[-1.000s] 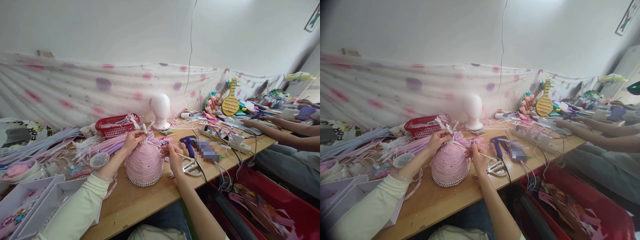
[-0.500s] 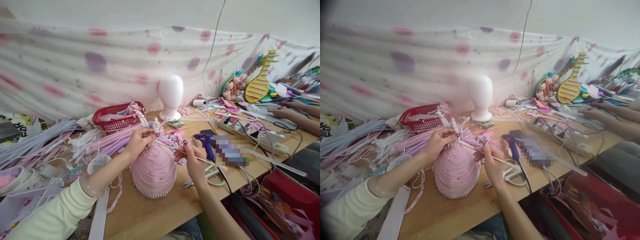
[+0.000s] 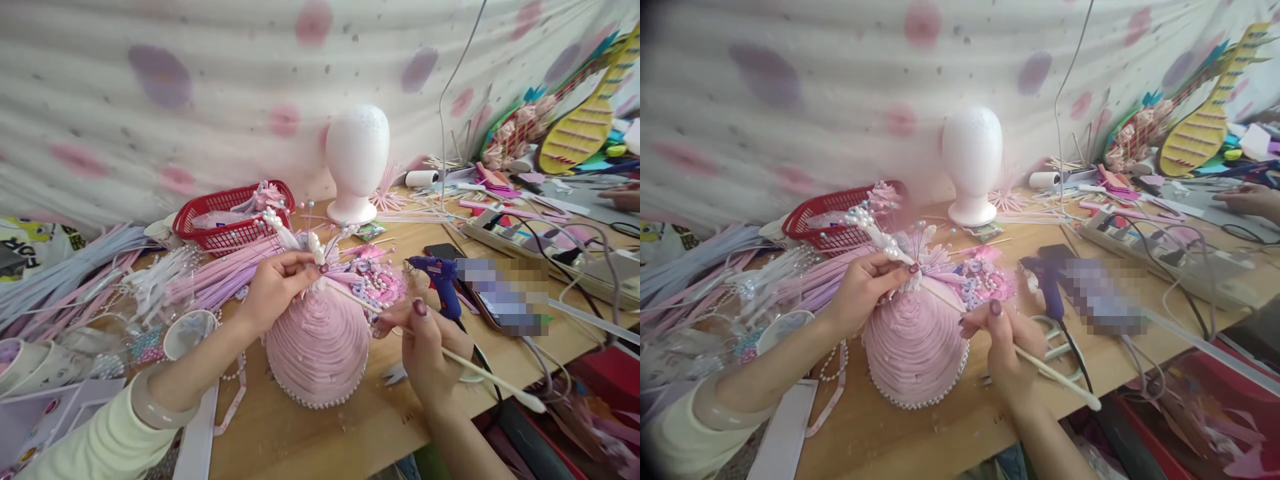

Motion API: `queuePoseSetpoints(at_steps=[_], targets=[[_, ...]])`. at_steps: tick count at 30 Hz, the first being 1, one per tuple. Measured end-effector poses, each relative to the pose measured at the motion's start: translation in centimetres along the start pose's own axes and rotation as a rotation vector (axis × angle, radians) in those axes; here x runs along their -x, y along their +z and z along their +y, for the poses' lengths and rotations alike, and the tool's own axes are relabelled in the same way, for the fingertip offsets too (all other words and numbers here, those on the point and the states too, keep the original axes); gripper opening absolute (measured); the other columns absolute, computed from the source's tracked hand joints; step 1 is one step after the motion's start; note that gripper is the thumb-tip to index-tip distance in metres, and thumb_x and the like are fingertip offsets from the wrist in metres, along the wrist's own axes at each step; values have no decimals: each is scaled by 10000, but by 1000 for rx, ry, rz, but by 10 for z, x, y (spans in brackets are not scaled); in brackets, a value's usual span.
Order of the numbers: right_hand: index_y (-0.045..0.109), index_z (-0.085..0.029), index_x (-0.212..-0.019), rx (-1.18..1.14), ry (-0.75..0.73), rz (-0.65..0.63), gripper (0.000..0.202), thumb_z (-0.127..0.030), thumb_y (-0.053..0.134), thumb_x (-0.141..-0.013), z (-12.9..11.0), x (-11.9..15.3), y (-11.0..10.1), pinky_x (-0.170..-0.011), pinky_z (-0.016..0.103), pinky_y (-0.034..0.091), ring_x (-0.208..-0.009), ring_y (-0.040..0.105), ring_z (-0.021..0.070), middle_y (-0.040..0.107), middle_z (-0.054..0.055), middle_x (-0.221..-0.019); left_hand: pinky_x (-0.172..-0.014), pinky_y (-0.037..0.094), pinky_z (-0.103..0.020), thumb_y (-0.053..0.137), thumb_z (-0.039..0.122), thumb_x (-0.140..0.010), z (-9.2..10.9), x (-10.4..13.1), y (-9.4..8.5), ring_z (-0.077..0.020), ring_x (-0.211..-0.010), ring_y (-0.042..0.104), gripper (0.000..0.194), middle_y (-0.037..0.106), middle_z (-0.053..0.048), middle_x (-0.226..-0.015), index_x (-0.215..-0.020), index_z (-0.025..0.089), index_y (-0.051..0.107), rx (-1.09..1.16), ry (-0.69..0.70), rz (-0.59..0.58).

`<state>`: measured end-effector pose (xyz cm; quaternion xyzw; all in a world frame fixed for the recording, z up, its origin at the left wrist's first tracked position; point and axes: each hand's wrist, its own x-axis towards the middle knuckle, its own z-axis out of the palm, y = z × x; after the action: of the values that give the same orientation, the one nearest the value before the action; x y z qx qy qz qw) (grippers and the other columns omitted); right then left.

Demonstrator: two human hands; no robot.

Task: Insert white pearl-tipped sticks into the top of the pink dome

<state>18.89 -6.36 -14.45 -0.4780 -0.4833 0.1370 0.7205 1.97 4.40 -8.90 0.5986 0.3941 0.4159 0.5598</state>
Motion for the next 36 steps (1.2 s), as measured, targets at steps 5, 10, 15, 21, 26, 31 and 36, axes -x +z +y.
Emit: queuePoseSetpoints(at_steps=[5, 10, 15, 21, 26, 31, 36], targets=[[737, -190, -706, 22, 111, -17, 363, -349, 506, -936, -1, -4, 4, -539, 284, 506, -499, 613, 143, 650, 9, -548, -453, 271, -205, 820, 348, -569, 2, 0, 2, -61, -493, 412, 274, 593, 12, -593, -727, 154, 709, 39, -1, 18], [739, -194, -713, 94, 41, -208, 356, -338, 503, -937, -4, -8, 0, -516, 252, 472, -520, 607, 129, 657, 9, -575, -411, 199, -201, 831, 353, -551, 4, 0, 3, -36, -437, 338, 285, 541, 33, -532, -693, 145, 697, 2, 34, 23], [737, -186, -695, 43, 106, -272, 328, -391, 568, -888, -4, -13, -6, -527, 264, 490, -523, 604, 141, 639, 15, -547, -414, 176, -218, 823, 349, -562, 4, 1, 3, -36, -421, 315, 270, 486, 50, -476, -668, 144, 685, -2, 85, 17], [722, -151, -667, -379, 439, -90, 350, -463, 634, -798, 0, -20, -7, -425, 263, 513, -434, 583, 135, 663, 49, -561, -433, 187, -229, 812, 325, -558, 4, 1, 2, -36, -416, 313, 249, 486, 60, -482, -674, 147, 681, 14, 90, -4], [710, -139, -682, -398, 495, -161, 324, -457, 675, -735, -2, -31, -1, -416, 255, 529, -435, 606, 142, 670, 52, -558, -439, 198, -230, 793, 298, -580, 5, 0, 1, -42, -421, 318, 219, 475, 66, -477, -698, 150, 683, 0, 84, -8], [659, -150, -651, -312, 434, -188, 355, -493, 674, -741, 8, -33, 7, -420, 245, 520, -421, 602, 133, 650, 38, -531, -478, 243, -231, 719, 137, -676, 13, 7, 2, -46, -472, 366, 72, 547, 33, -570, -735, 129, 678, -47, 69, -10], [690, -165, -708, -335, 426, -170, 342, -506, 699, -733, 15, -30, 10, -429, 268, 527, -441, 612, 145, 669, 42, -575, -508, 282, -222, 697, 103, -745, 14, 5, 2, -49, -506, 403, 99, 558, 21, -609, -842, 108, 677, 52, 18, -18]])
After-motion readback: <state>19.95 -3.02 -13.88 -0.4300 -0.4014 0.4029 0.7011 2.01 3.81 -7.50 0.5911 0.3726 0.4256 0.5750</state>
